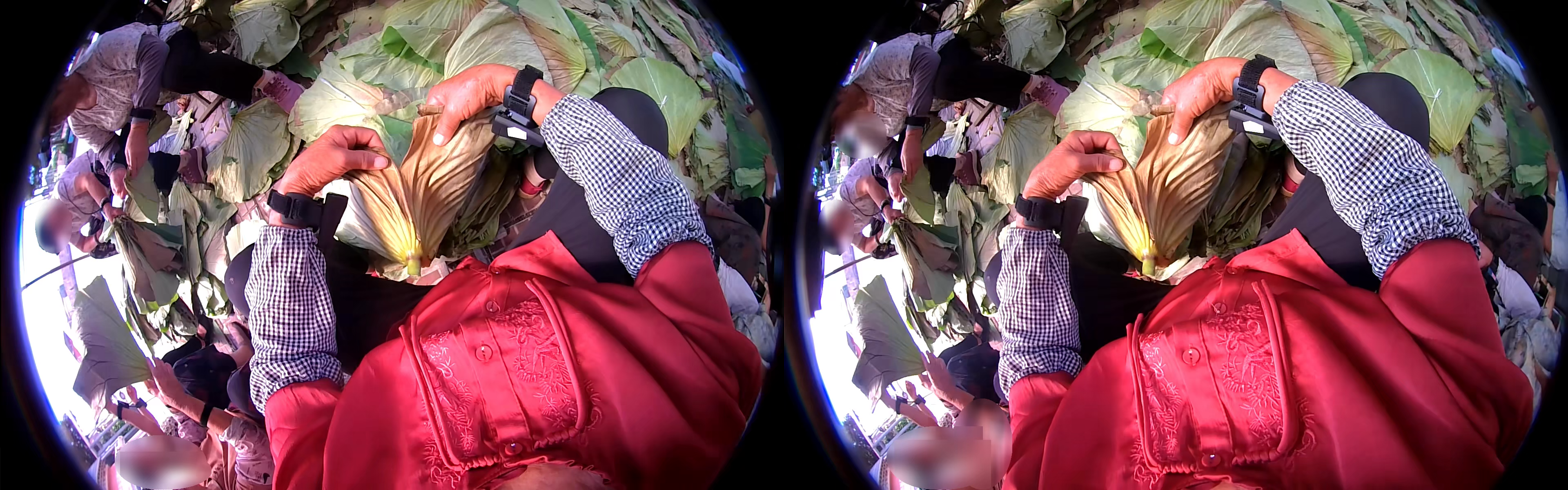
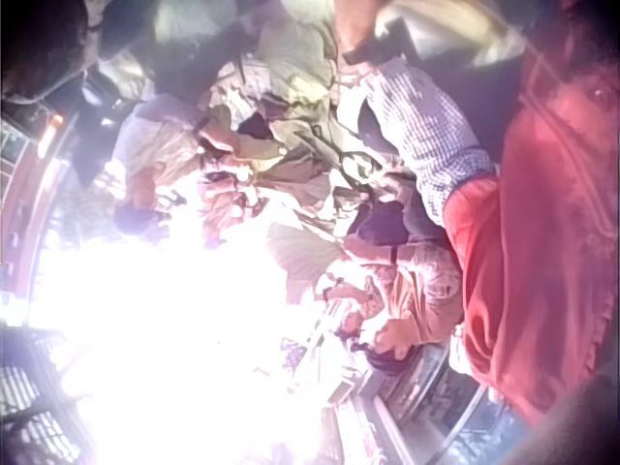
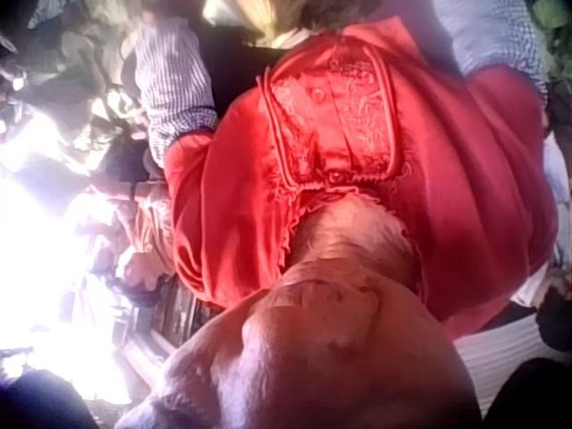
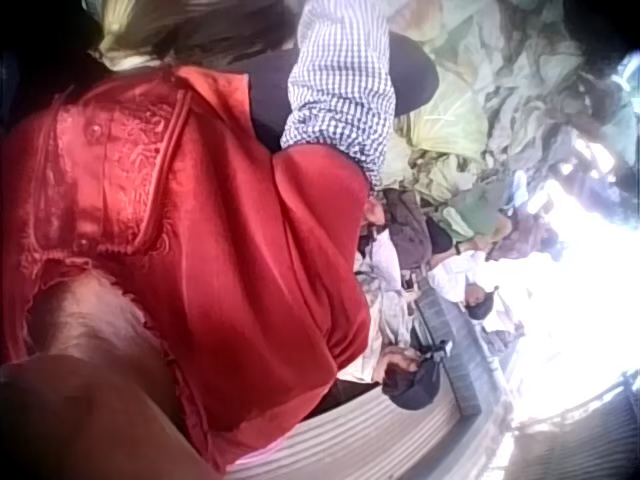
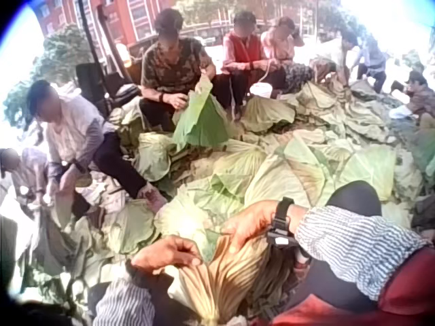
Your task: The person picks up large leaves from a pile on the ground, folds and aligns them by hand, and places them onto a stack.
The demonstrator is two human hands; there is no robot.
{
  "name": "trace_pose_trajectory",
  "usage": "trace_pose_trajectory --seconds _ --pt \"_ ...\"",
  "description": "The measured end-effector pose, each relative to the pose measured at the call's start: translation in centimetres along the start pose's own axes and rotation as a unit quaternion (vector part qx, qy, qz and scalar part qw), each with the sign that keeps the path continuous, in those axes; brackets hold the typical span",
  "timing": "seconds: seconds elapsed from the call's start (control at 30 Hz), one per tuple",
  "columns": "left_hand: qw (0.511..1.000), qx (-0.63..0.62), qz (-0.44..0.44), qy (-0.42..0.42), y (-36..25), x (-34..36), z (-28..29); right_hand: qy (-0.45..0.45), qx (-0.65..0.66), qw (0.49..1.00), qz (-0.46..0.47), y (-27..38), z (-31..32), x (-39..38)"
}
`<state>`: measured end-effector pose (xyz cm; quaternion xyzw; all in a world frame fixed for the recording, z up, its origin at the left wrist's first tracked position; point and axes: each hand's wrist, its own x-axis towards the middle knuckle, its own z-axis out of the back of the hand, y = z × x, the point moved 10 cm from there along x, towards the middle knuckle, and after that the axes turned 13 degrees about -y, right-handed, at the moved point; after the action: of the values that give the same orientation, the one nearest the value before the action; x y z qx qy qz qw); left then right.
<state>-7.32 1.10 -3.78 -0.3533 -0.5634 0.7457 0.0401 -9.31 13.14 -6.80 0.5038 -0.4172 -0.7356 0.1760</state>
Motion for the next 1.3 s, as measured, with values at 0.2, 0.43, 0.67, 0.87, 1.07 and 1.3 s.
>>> trace_pose_trajectory --seconds 0.2,0.43,0.67,0.87,1.07,1.3 --pt "1.000 0.006 0.011 0.006 -0.1 -0.2 0.0 -0.005 -0.066 0.997 0.029 0.7 -0.2 0.1" --pt "1.000 0.000 0.007 -0.003 -0.5 0.2 -0.3 -0.043 -0.239 0.928 0.283 5.6 -3.4 -0.6" --pt "1.000 -0.017 0.002 -0.003 -0.6 0.1 -0.5 -0.054 -0.152 0.952 0.258 5.5 -4.9 -0.5" --pt "1.000 0.011 -0.019 -0.020 -0.8 -0.2 0.4 0.006 -0.122 0.955 0.269 5.3 -5.6 0.0" --pt "0.999 -0.037 0.004 -0.027 -0.7 -0.6 0.7 0.040 -0.086 0.971 0.220 4.5 -5.4 0.0" --pt "0.999 -0.031 0.001 -0.040 -0.6 -0.7 1.2 0.055 -0.044 0.976 0.208 3.6 -5.1 0.2"
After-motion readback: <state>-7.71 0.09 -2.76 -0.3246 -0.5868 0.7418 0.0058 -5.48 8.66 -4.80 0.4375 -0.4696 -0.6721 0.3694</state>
